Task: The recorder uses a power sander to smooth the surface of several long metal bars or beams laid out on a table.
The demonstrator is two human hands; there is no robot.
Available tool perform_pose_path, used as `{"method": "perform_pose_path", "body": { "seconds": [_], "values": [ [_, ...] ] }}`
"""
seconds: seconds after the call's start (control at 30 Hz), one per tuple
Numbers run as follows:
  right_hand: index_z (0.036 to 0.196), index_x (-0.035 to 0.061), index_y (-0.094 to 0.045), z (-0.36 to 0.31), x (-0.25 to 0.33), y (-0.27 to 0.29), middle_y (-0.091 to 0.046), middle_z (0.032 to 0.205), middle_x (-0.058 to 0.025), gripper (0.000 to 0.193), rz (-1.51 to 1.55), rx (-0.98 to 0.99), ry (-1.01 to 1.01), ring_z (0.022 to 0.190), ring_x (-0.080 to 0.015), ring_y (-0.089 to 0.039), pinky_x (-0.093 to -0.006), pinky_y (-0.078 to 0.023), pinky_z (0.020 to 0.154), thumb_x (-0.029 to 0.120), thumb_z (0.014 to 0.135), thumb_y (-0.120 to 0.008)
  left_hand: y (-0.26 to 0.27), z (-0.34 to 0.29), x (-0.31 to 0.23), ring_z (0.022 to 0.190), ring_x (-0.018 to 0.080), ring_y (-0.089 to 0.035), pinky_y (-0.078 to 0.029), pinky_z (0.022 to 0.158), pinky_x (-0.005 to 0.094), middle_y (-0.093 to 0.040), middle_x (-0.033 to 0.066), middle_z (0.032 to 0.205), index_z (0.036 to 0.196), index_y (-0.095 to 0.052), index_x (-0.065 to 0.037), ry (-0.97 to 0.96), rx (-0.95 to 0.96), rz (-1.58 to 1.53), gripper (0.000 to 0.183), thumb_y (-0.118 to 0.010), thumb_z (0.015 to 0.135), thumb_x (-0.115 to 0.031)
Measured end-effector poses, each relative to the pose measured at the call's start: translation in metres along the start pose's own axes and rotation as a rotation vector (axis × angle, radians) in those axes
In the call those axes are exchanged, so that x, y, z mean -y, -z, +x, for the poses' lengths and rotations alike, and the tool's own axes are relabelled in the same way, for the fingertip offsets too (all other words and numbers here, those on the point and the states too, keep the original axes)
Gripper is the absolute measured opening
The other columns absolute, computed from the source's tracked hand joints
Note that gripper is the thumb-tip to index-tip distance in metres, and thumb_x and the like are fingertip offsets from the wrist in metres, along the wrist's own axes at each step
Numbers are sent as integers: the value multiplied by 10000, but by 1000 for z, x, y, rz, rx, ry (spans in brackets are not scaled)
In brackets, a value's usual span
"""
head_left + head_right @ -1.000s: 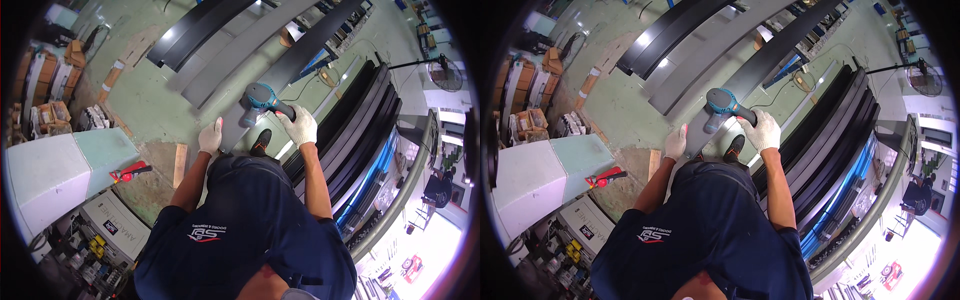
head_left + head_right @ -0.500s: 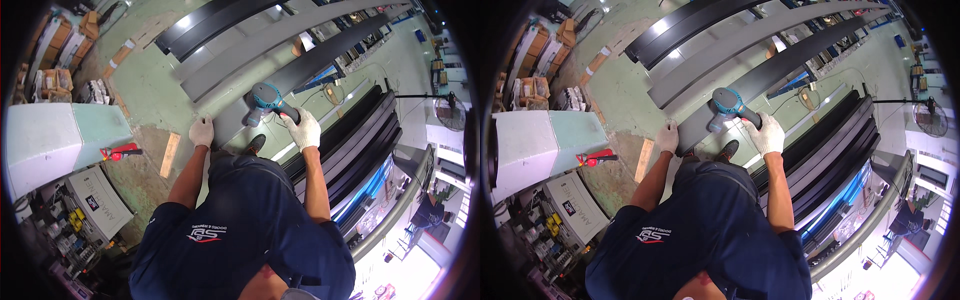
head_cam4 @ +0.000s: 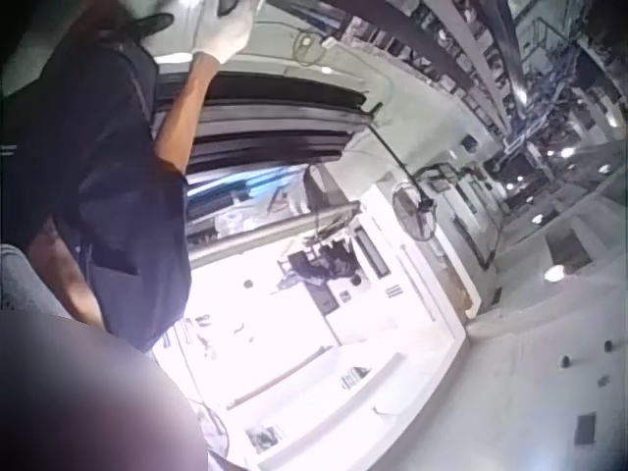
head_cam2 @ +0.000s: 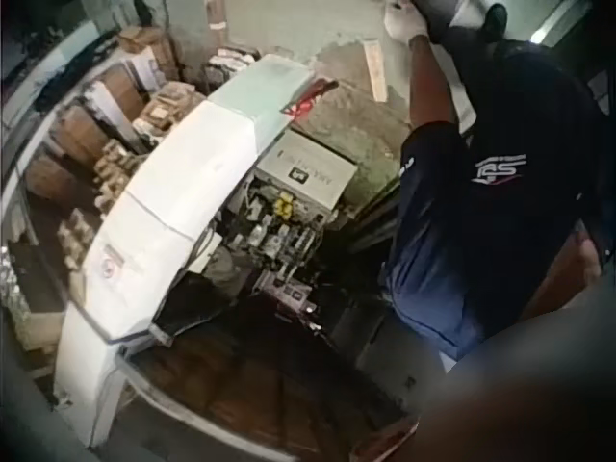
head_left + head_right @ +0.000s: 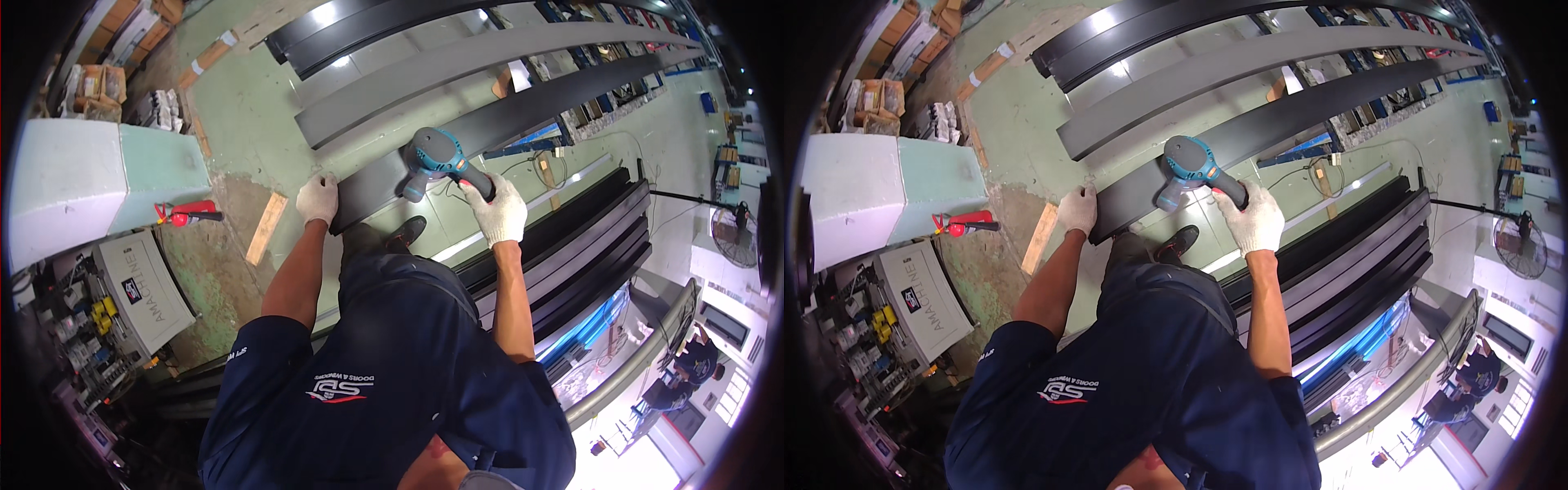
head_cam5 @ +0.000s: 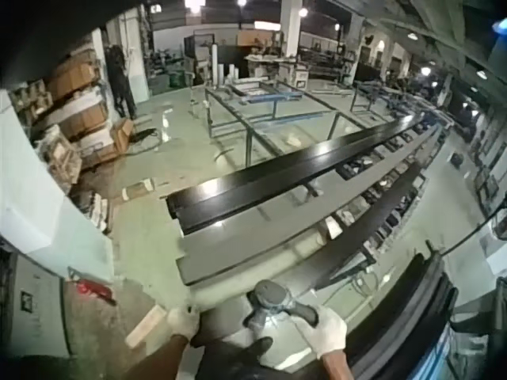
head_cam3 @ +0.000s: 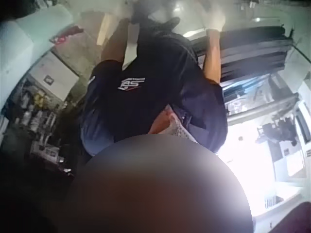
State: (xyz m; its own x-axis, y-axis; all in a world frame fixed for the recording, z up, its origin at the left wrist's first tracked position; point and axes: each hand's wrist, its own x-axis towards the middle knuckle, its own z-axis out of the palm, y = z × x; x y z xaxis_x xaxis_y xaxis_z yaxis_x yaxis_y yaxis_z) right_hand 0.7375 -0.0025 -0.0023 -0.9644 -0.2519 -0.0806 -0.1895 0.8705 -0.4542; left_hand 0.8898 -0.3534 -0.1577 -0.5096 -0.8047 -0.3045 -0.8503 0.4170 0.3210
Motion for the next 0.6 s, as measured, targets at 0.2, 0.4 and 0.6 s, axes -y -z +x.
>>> {"method": "perform_pose_path", "body": {
  "seconds": [0.2, 0.4, 0.6],
  "values": [
    [1390, 88, -768, 30, -16, 10, -737, 1280, -214, 715, -135, -68, 157, 1213, -424, -712, -522, -590, 1040, 600, 911, -905, 3, -2, -1, 1106, 457, -805, -616, 986, 573, -847, 226, 1121, 1164, -871, -105, 34, 21, 23, 513, -609, 1090, -540],
    [1514, 122, -666, 113, 57, -5, -680, 1453, -231, 858, -122, 120, 445, 1359, -438, -670, -533, -567, 1127, 675, 893, -877, -9, 5, 13, 1113, 464, -797, -602, 999, 586, -846, 225, 1103, 1151, -867, -104, 2, 17, -64, 505, -599, 1090, -528],
    [1246, 65, -737, 176, 71, -13, -752, 1237, -228, 774, -193, 251, 383, 1205, -423, -749, -514, -601, 1029, 725, 851, -826, -4, 6, 13, 1074, 473, -793, -608, 970, 589, -837, 227, 1095, 1114, -860, -96, 21, 30, -98, 517, -574, 1097, -525]
  ]
}}
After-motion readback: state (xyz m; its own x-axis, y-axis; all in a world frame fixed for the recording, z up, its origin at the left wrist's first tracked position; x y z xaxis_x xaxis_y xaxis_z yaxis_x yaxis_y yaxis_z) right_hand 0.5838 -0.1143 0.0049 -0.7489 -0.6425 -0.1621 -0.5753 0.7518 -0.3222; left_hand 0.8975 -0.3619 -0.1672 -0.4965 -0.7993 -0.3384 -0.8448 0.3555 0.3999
